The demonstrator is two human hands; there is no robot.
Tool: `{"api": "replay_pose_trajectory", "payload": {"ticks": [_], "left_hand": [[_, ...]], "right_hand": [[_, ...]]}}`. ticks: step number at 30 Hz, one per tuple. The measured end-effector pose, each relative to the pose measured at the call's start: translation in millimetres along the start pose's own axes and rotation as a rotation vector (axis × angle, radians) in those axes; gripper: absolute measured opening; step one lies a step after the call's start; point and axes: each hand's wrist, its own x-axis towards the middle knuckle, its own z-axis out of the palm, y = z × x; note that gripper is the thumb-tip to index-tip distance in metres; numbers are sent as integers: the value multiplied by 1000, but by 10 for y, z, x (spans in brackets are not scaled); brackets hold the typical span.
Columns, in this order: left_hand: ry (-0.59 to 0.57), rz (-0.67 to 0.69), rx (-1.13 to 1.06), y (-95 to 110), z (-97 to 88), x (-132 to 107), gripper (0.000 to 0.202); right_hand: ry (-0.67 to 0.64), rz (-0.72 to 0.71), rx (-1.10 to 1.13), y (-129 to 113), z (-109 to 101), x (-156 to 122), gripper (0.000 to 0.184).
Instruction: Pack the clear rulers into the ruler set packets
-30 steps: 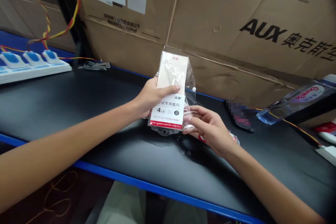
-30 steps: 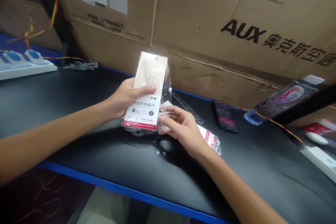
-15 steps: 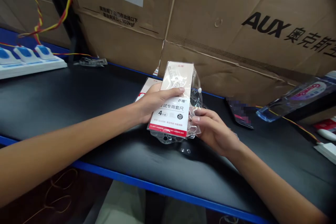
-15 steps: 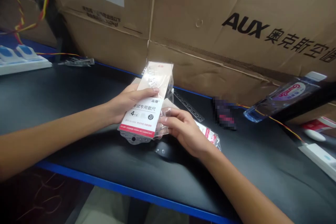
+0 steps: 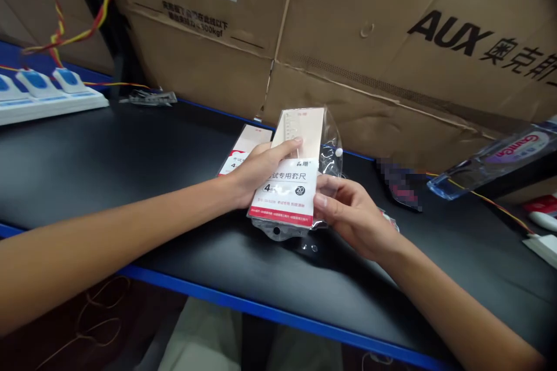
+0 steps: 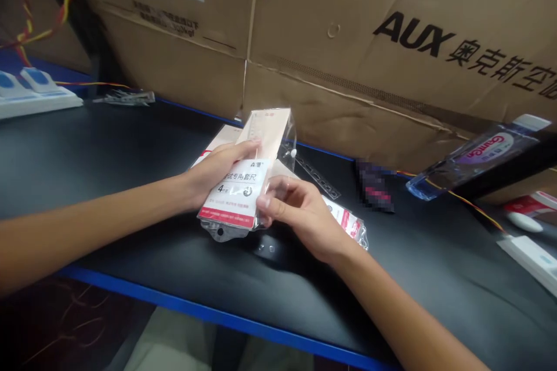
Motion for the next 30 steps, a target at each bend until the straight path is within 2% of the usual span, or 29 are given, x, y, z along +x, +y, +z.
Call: {"api": "replay_pose_trajectory", "payload": {"ticks": [5,10,12,16,22,26,28,30], "left_hand": [[-38,41,-75,-18,-17,61,32],[-105,116,32,-46,-56,76,31],[-170,111,69,-44,-65,54,34],[-287,75,153,-30,-81,27,37],[-308,98,297,-46,-122,46,39],[-388,80,400,-5,-109,17,43],[-359,65,419,41,-101,4,43],[-280,60,402,93,-107,10,40]], "right_hand": [[131,5,70,-90,5,21,30],[227,-1,64,-189,-88,28,63],[256,29,73,-206,-122,32,68],[286,82,159,-172,-116,62,43],[311,64,75,-80,-123,109,27],[282,79,-101,-184,-315,107,16],[288,104,-235,-289,-464,84,15],[272,184,-340,-389,-624,49,16]]}}
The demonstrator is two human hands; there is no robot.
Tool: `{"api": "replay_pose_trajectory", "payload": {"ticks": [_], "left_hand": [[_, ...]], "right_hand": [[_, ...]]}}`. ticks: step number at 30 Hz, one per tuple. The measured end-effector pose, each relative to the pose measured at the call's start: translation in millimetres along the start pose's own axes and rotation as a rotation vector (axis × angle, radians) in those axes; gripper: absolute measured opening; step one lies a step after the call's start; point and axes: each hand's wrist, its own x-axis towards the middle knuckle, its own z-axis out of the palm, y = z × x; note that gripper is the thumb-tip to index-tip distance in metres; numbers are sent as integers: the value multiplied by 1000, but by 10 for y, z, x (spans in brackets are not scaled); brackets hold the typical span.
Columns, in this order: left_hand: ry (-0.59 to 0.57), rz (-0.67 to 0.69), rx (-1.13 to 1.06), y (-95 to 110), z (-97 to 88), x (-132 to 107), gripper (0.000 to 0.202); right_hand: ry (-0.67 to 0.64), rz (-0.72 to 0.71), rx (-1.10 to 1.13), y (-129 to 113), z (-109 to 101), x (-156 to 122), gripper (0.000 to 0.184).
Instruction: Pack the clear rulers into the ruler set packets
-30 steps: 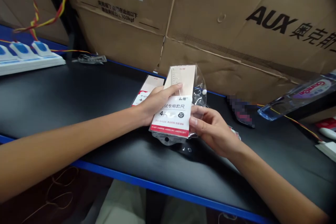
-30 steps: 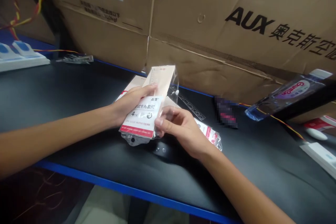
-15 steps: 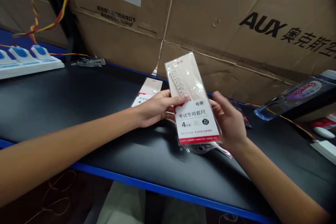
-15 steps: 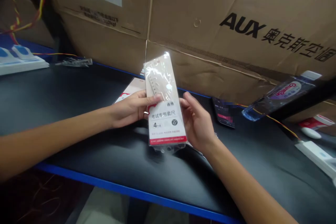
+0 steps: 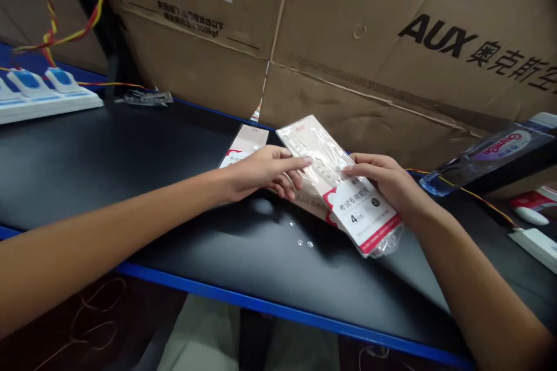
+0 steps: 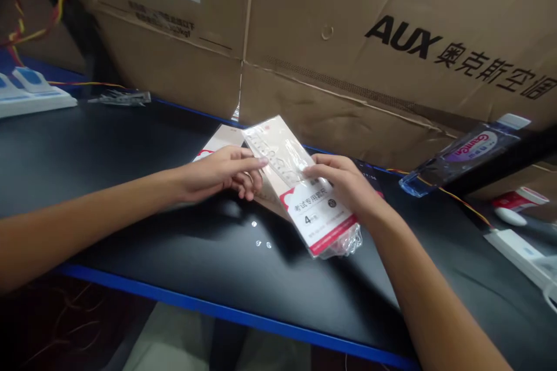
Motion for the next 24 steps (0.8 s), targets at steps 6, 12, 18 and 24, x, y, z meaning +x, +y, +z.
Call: {"api": "replay_pose_trajectory", "payload": {"ticks": [6,12,18,24], "left_hand": [[289,-45,-36,48,-155,79,23],[493,73,291,137,-428,123,18],[568,-124,1335,180,-808,106,55],[378,-224,1439,67,-923,153,77]], "right_hand": [[-219,-64,-505,69,-349,70,30],[-104,-234,-903,143,-282,135,30],[54,-336,-869,228,-219,203,34],[184,-303,-968,450,-405,416,39]]}}
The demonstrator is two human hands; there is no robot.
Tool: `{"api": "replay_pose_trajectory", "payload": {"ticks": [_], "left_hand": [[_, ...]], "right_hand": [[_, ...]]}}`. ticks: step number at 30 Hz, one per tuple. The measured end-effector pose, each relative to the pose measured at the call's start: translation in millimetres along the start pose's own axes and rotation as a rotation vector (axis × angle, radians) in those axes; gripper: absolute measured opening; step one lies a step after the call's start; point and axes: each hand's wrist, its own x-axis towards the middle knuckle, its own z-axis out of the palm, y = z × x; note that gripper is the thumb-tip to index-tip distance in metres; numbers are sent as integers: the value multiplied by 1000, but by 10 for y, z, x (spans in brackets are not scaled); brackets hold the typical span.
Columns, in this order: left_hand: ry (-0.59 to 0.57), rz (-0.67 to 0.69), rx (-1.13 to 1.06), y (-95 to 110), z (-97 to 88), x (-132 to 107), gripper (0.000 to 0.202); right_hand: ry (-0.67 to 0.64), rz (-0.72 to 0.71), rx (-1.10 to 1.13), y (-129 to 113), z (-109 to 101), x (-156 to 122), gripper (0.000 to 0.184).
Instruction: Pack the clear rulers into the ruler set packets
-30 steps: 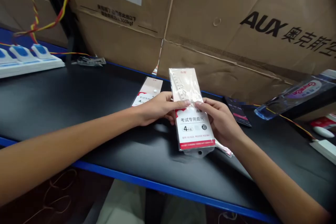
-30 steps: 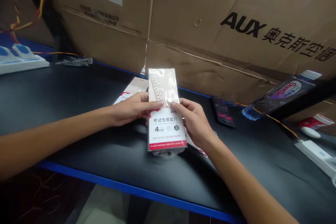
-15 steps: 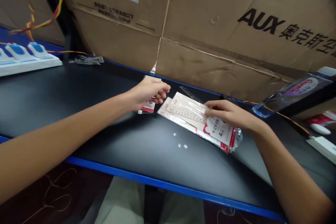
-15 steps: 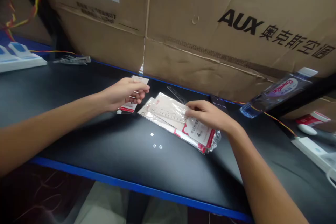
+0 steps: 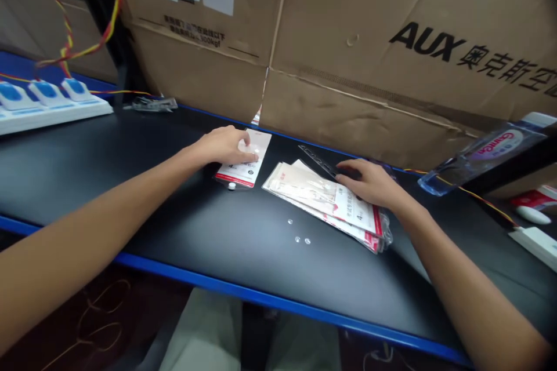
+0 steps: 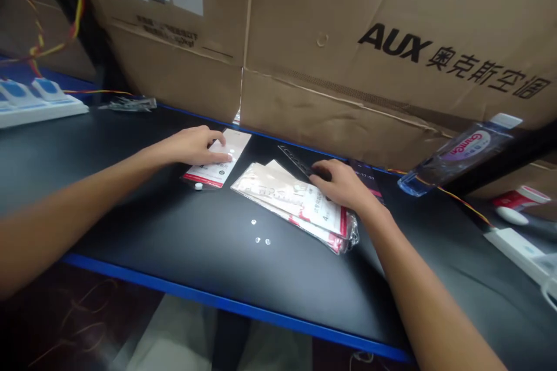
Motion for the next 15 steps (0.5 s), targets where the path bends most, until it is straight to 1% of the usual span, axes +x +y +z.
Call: {"api": "replay_pose_trajectory", "payload": {"ticks": [2,4,7,10,13,15], "left_hand": [[-3,64,-31,13,13,3,63],[26,105,-59,41,21,-3,51],[84,151,-105,95,43,-16,41],[123,185,-203,140,76,-18,28],[132,210,-318,171,92,-21,18],[150,229,-350,187,88,-32,14]], "right_hand": [[-73,3,-12,70,-3,33,39],[-89,34,-2,83,-23,47,35],[-69,49,20,29,-53,36,27],[-38,31,42,-27,-65,10,27],[33,15,17,-21,-54,1,28],[98,19,5,15,-37,8,30]]}}
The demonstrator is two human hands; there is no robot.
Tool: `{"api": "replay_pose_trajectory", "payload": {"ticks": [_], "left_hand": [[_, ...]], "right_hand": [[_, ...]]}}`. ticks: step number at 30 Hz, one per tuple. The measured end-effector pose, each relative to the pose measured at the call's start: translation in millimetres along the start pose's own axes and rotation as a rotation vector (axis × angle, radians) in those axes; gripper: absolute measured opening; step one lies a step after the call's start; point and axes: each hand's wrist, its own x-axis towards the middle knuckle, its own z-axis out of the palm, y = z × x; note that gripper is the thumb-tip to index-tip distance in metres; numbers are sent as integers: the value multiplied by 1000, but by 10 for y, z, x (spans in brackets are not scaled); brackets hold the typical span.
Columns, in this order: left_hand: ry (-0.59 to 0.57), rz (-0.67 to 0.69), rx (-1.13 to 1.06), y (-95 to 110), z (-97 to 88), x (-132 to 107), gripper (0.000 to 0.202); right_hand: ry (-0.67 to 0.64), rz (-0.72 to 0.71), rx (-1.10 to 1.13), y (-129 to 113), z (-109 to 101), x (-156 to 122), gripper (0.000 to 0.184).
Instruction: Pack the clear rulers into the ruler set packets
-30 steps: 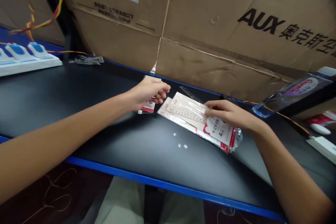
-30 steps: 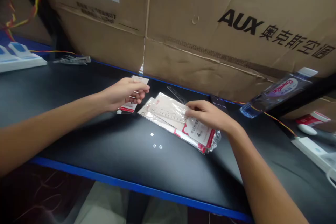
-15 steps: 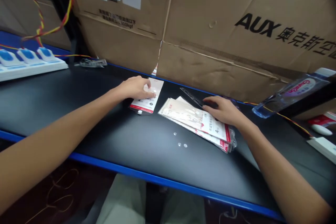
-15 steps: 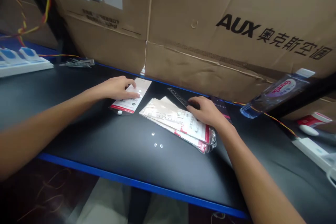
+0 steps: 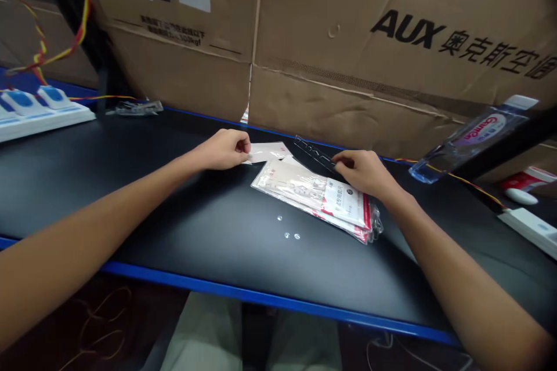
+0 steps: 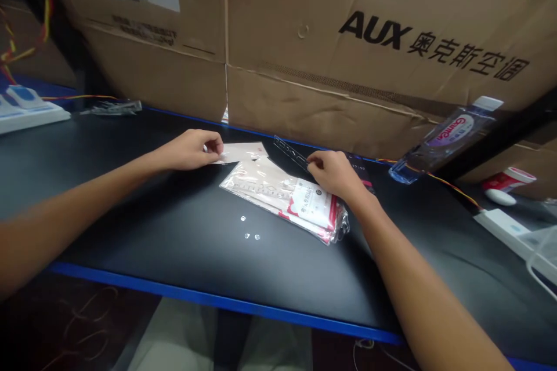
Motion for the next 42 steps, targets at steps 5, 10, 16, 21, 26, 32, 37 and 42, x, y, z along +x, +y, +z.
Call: {"api": "replay_pose_trajectory", "payload": {"ticks": [5,10,16,21,26,32,37,42], "left_hand": [[-72,38,-54,45,-14,-35,23],[8,79,-93,91,-28,-53,16],[241,-143,-523,197,-133,-68,24],[255,-105,-789,338,-161,-101,31],[31,-31,-1010,563,-125,-222,23],[-224,77,-992,753,30,-381,14],[-151,24,-1055,784,171,-399,14],[-34,-17,-1102,817,179,-410,7]], "right_hand": [[156,18,52,64,22,5,28],[304,41,188,-41,-10,-42,24],[382,173,719,-330,-96,-84,32],[266,151,1034,-678,-90,-185,34],[31,73,1137,-1003,73,-343,13],[-14,51,1056,-1127,136,-453,30],[-46,54,993,-1092,120,-464,34],[59,-94,901,-1148,145,-497,27]]}}
